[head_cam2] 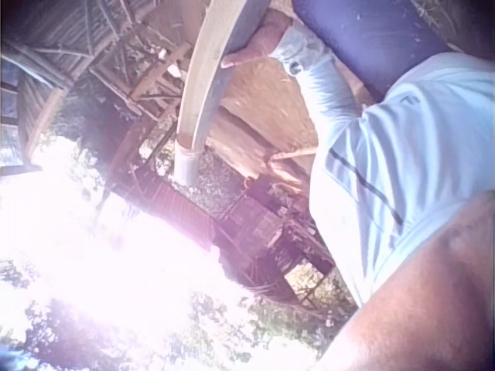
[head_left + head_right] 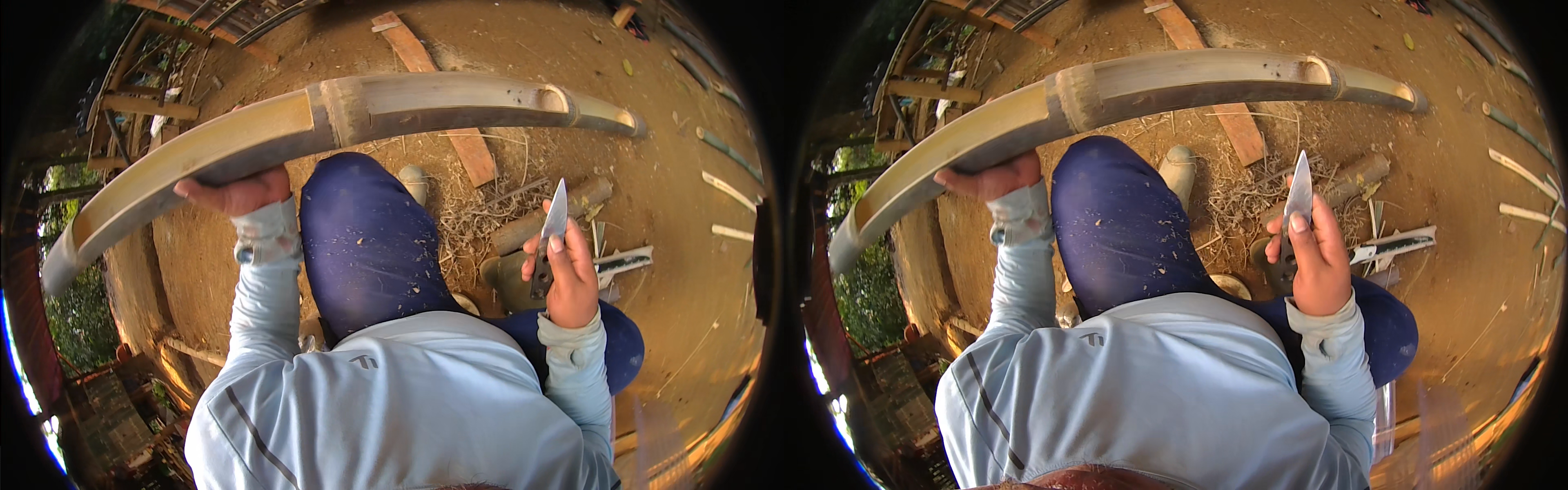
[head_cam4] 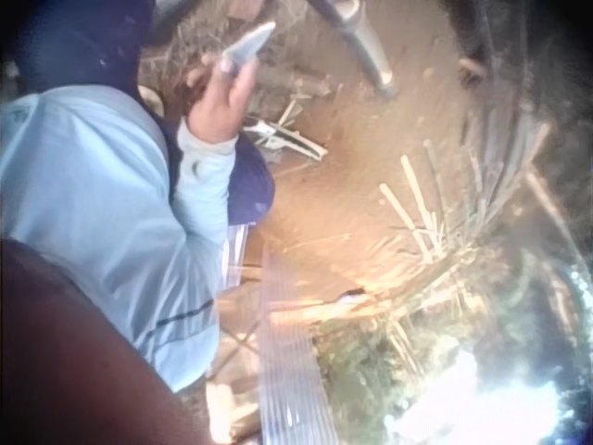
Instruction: The person holds a long curved bamboo piece on their lap and uses a small knife to carve and smooth its surface. They rotate the bamboo periodically to access different sections and continue scraping away material.
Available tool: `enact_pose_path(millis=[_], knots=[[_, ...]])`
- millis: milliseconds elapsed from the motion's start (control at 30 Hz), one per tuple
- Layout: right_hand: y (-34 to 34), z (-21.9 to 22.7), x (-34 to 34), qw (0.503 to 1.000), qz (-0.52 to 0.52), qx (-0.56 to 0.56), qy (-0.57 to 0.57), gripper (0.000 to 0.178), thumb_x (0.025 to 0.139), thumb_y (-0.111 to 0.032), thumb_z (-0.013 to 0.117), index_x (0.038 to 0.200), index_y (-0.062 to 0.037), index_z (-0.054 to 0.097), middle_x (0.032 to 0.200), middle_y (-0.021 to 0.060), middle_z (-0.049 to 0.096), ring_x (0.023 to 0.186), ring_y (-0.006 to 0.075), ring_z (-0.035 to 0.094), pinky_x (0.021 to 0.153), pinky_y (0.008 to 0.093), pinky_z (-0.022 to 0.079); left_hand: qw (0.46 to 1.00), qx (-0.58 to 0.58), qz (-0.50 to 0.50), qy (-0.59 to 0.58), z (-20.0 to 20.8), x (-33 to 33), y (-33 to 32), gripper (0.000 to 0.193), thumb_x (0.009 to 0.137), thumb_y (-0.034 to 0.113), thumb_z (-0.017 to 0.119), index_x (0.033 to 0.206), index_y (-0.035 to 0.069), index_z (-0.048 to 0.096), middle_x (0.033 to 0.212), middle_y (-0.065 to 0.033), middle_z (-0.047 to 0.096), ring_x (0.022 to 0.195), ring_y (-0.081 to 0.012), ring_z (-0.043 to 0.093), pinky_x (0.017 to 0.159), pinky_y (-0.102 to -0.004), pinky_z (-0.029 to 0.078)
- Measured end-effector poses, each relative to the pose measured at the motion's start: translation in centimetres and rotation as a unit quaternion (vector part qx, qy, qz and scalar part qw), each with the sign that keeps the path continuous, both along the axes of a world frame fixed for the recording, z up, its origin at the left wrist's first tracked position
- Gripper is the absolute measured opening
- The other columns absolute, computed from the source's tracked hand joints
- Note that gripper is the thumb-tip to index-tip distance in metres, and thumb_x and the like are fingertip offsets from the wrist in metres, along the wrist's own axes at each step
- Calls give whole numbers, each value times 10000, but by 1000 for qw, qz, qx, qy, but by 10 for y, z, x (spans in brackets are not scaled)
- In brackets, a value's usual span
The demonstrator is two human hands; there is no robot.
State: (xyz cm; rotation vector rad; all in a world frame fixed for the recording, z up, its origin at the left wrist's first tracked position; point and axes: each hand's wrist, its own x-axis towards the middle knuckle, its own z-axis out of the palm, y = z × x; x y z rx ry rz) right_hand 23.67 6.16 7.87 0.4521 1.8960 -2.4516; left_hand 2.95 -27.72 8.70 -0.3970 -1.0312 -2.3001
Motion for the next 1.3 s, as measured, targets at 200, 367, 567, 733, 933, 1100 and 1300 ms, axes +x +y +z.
enact_pose_path(millis=[200, 367, 567, 733, 933, 1100, 1300], knots=[[1, -7, 3, 999, -32, -19, -33, 292, 1039, -242, 443, 1144, 9, 551, 782, 61, 582, 631, 114, 543, 585, 245, 450, 989, -43, -127, 57, 20, 83, 29, 1021, 727, 841, 515, 1384, 60, 488, 1320, -264, 543, 1226, -429, 520, 1058, -618, 363], [-4, -15, 7, 999, 3, 31, -43, 282, 1041, -269, 436, 928, -24, 517, 714, 53, 559, 565, 117, 539, 517, 257, 443, 977, -94, -138, 131, 3, 122, 25, 1049, 762, 819, 498, 1402, -9, 431, 1360, -315, 466, 1277, -470, 450, 1078, -619, 334], [18, -30, -12, 991, -54, 70, -102, 281, 1029, -272, 447, 921, -29, 538, 703, 36, 568, 556, 114, 554, 511, 268, 464, 969, -153, -105, 163, 3, 121, 28, 1033, 780, 826, 437, 1368, -23, 434, 1313, -289, 485, 1239, -475, 458, 1074, -595, 324], [29, -20, -30, 978, -44, 152, -137, 304, 1003, -313, 488, 1007, -27, 594, 679, 31, 570, 519, 111, 532, 477, 268, 437, 970, -83, -35, 225, 16, 121, 51, 994, 825, 828, 300, 1328, -9, 486, 1183, -293, 579, 1057, -516, 570, 955, -646, 409], [53, -40, -41, 937, -82, 281, -191, 334, 991, -335, 493, 1020, -34, 635, 610, 47, 557, 485, 158, 521, 487, 324, 425, 946, -175, -132, 238, 4, 117, 28, 1150, 704, 886, 483, 1379, -38, 383, 1306, -283, 474, 1242, -417, 465, 1065, -551, 341], [21, -15, -28, 922, 4, 371, -108, 332, 988, -317, 506, 935, -14, 629, 609, 144, 547, 533, 263, 548, 564, 402, 436, 941, -171, -124, 264, 3, 114, 26, 1147, 712, 888, 467, 1381, -40, 379, 1323, -284, 463, 1241, -418, 471, 1051, -552, 357], [30, -25, -31, 923, -12, 348, -161, 326, 999, -308, 484, 951, -14, 614, 611, 117, 575, 512, 222, 574, 537, 393, 447, 945, -179, -118, 248, -7, 113, 15, 1156, 718, 892, 452, 1389, -46, 366, 1330, -283, 461, 1233, -420, 483, 1033, -543, 369]])
